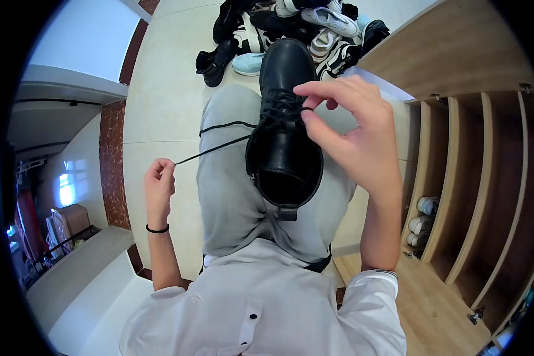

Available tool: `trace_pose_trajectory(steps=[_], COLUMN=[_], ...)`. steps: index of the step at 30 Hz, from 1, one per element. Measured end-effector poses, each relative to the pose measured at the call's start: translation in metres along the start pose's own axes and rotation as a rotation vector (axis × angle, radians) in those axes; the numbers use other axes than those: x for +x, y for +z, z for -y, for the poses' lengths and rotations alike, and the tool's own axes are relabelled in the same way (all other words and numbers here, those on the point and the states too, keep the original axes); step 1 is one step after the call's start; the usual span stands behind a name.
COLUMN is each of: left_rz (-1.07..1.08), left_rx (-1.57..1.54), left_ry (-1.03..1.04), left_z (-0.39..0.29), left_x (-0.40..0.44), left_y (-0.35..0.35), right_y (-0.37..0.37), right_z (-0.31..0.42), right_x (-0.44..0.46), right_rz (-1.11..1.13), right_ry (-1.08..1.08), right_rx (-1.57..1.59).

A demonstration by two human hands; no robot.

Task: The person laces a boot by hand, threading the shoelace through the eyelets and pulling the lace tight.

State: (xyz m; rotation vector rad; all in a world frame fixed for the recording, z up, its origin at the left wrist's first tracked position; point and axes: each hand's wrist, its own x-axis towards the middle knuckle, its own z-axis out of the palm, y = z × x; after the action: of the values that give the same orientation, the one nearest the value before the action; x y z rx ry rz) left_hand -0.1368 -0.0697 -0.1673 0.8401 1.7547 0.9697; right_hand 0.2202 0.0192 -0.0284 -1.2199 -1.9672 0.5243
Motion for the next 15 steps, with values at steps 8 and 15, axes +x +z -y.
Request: trace_pose_trajectory(steps=[8,15], left_rz=[0.308,0.114], left_rx=[0.756,0.433], left_ry=[0.303,0.768], left_z=[0.026,-0.096], left_x=[0.028,0.019], left_y=[-0.009,0.052], right_y=[0.004,-0.001], right_z=[0.002,-0.006], right_x=[-0.002,-0.019], right_rz=[-0.202,-0.248], right_ry=[-0.018,0.053], right_rx=[0.063,0.089])
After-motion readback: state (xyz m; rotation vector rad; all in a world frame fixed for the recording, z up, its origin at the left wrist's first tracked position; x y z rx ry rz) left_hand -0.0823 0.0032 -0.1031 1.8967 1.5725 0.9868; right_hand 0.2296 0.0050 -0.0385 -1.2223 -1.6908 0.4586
